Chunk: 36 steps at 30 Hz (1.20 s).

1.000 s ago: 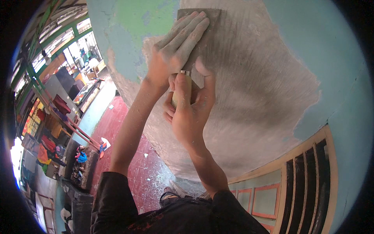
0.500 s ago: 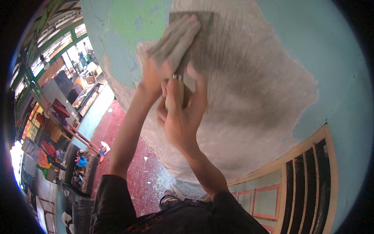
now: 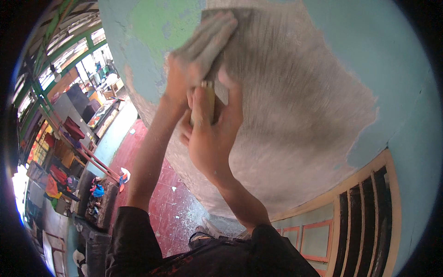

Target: The person applies and smooths a white plaster-like compound onto a light blue wall using a metal trowel. The person works methodically across the surface, spreading the material in broad strokes to create an even layer.

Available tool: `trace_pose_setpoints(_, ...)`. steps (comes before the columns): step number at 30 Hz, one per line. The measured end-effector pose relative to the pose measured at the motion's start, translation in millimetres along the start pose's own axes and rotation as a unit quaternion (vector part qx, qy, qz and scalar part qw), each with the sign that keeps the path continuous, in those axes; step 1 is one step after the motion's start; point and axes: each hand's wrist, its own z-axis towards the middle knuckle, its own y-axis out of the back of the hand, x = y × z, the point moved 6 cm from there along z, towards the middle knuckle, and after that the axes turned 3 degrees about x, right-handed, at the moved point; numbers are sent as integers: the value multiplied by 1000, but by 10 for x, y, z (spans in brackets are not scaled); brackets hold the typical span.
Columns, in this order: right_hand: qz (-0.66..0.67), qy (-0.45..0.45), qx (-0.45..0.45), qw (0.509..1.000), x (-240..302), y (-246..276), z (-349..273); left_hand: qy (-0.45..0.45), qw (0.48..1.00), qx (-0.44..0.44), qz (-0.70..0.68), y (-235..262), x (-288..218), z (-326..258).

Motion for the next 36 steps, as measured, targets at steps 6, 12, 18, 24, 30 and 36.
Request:
trace_pose_setpoints(6,14,-19,-2,1000,56,-7,-10,1,1000,-16,-3,17,-41,8)
trace_pose_setpoints(12,22,-7,7,1000,29,-7,-25,-6,1000,-28,-8,23,-9,5)
trace_pose_setpoints(18,15,1,5,1000,-8,32,-26,-22,1000,-15,7,-11,-34,-35)
trace_pose_setpoints(24,15,12,13,1000,58,-19,95,-15,1000,-12,9,-27,49,80)
trace_pose_setpoints(30,19,-8,-5,1000,73,46,45,-13,999,-32,7,-64,-34,38)
trace_pose_setpoints(36,22,-12,-11,1000,47,69,-6,-26,999,-26,21,-76,-37,-10)
